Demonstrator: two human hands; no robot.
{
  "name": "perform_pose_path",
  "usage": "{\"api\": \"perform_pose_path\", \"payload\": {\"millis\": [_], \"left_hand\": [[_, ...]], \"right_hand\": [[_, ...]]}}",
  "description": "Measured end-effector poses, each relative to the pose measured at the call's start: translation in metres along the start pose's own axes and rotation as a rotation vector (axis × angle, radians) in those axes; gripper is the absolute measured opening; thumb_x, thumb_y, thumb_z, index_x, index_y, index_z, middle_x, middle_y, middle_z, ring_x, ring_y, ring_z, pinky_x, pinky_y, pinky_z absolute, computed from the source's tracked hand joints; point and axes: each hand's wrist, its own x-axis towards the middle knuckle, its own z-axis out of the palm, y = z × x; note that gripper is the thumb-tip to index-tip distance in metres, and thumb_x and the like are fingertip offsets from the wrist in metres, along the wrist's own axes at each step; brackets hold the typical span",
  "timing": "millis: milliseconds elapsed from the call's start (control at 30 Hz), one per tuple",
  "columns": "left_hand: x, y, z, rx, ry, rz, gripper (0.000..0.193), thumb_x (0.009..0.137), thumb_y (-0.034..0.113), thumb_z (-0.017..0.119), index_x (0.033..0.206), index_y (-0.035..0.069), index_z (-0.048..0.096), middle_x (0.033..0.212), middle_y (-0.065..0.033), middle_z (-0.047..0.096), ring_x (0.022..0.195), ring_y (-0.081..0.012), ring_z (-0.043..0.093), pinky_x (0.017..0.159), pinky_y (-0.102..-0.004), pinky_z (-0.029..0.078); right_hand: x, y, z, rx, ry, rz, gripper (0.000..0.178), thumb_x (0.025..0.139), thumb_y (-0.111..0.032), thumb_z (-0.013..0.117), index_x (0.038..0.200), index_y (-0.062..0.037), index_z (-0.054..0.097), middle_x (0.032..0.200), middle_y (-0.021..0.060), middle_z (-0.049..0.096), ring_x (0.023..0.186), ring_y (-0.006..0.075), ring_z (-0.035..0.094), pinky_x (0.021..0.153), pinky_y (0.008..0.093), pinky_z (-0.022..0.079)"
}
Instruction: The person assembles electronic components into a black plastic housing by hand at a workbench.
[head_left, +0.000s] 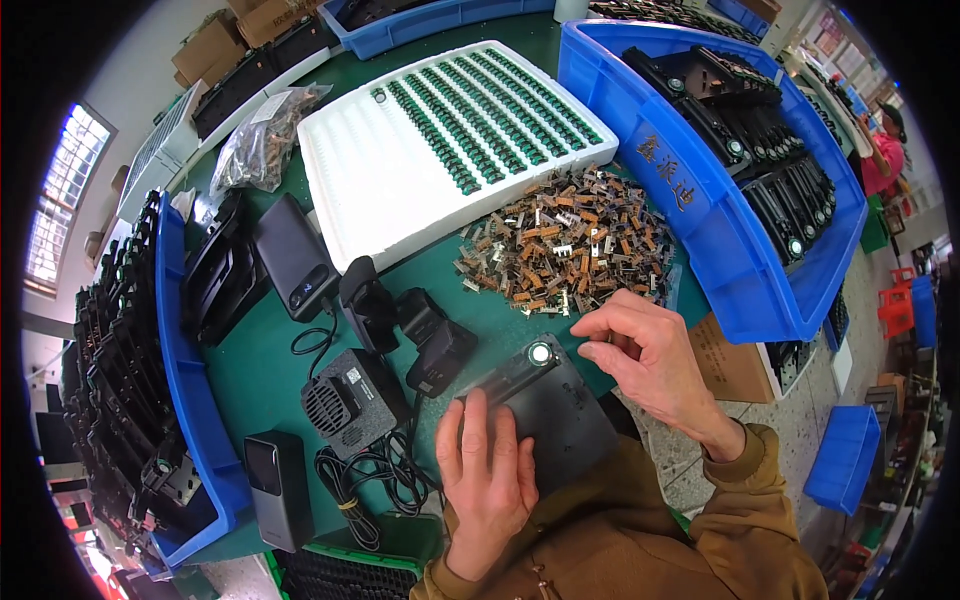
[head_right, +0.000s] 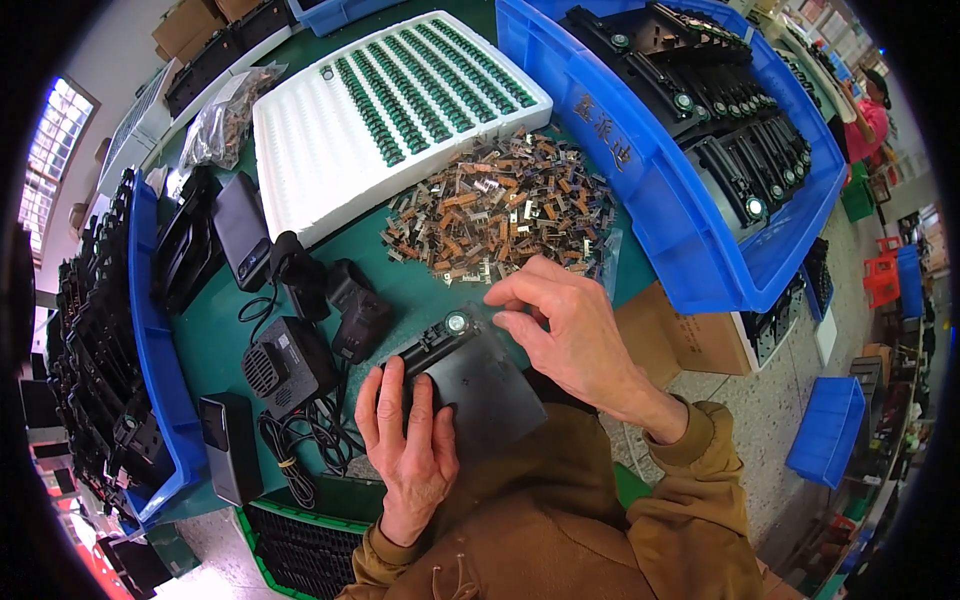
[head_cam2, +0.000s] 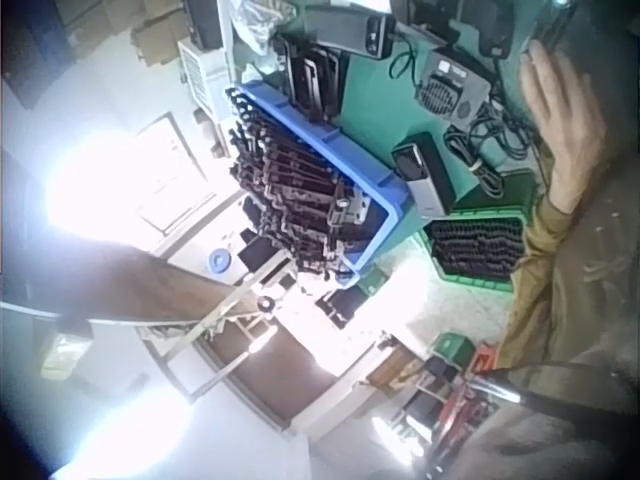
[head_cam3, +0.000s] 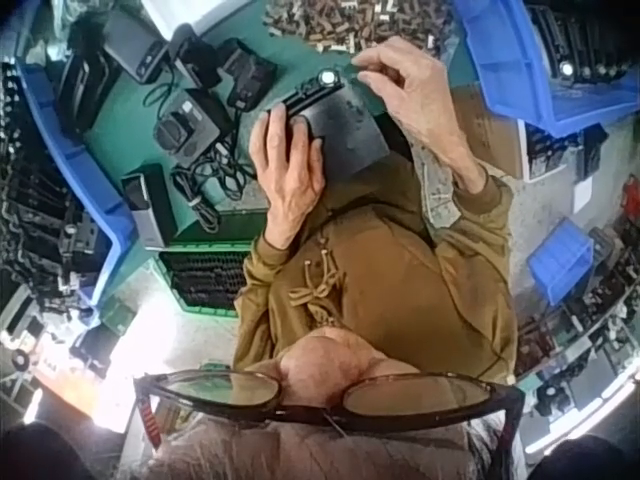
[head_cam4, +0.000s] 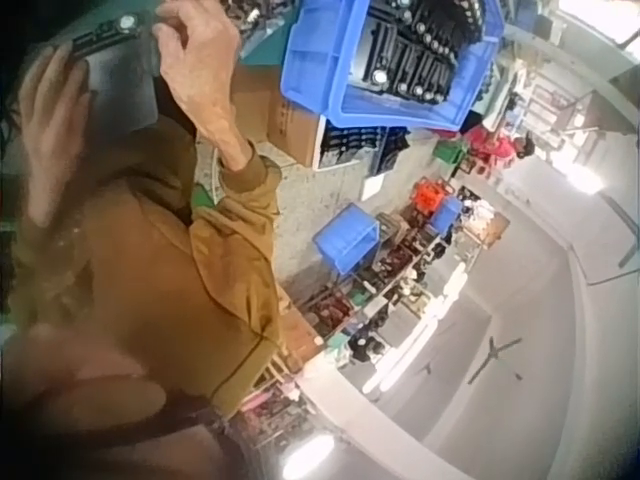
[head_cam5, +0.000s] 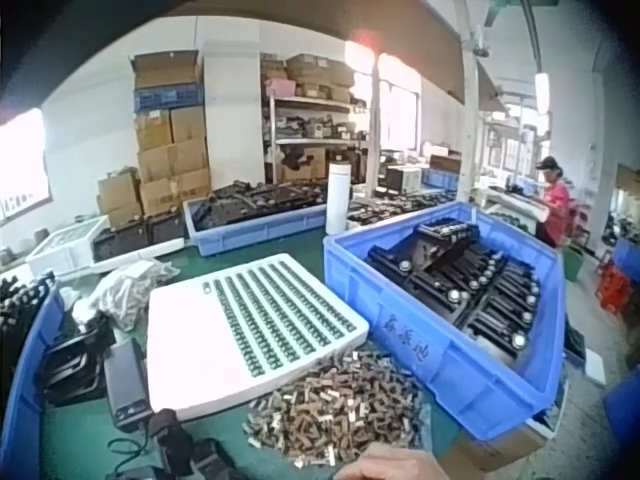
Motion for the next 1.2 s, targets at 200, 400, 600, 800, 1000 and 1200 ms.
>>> {"api": "perform_pose_path", "payload": {"millis": [200,400,600,800,1000,1200], "left_hand": [[-0.001,0.0,-0.001,-0.002,-0.001,-0.006,0.031,0.087,0.009,0.067,0.113,-0.008,0.067,0.14,-0.0255,0.052,0.126,-0.0454,0.048,0.105,-0.051,0.041],[0.0,0.0,0.0,-0.016,0.006,-0.007,0.033,0.084,0.007,0.069,0.113,-0.008,0.067,0.139,-0.0256,0.052,0.127,-0.0454,0.048,0.106,-0.0508,0.041],[0.0,0.0,-0.001,-0.021,0.005,-0.007,0.034,0.082,0.006,0.07,0.113,-0.009,0.068,0.139,-0.0259,0.052,0.127,-0.0452,0.048,0.106,-0.0505,0.042],[-0.001,-0.001,0.0,-0.018,0.0,-0.014,0.034,0.082,0.006,0.069,0.113,-0.009,0.068,0.14,-0.0257,0.052,0.128,-0.045,0.047,0.107,-0.0503,0.041],[-0.001,0.0,0.001,-0.021,0.006,-0.012,0.033,0.084,0.006,0.068,0.113,-0.008,0.068,0.14,-0.0254,0.052,0.127,-0.0446,0.047,0.106,-0.05,0.041],[-0.001,0.0,0.001,-0.018,0.01,-0.015,0.032,0.085,0.007,0.068,0.113,-0.008,0.067,0.14,-0.0254,0.052,0.127,-0.0445,0.048,0.106,-0.0497,0.041]], "right_hand": [[0.024,0.004,0.007,-0.145,0.018,-0.185,0.015,0.081,0.0,0.069,0.095,-0.0031,0.071,0.087,0.0105,0.064,0.078,0.031,0.065,0.067,0.0391,0.051],[0.042,0.005,0.022,-0.229,0.018,-0.334,0.016,0.078,0.0,0.072,0.092,-0.0058,0.073,0.085,0.0076,0.06,0.077,0.0278,0.063,0.066,0.0376,0.05],[0.047,0.008,0.028,-0.379,-0.021,-0.43,0.015,0.075,0.001,0.074,0.088,-0.0067,0.075,0.08,0.006,0.055,0.078,0.0248,0.06,0.064,0.0368,0.049],[0.047,0.012,0.031,-0.425,-0.011,-0.425,0.013,0.074,-0.001,0.069,0.085,-0.007,0.072,0.084,0.0062,0.055,0.083,0.0256,0.06,0.067,0.0381,0.049],[0.048,0.012,0.027,-0.385,-0.031,-0.436,0.013,0.073,0.0,0.074,0.083,-0.0066,0.069,0.083,0.0061,0.053,0.083,0.0253,0.059,0.066,0.0377,0.048],[0.049,0.016,0.029,-0.35,-0.015,-0.472,0.011,0.076,-0.001,0.074,0.084,-0.0055,0.067,0.085,0.0065,0.053,0.081,0.025,0.059,0.066,0.0364,0.047]]}}
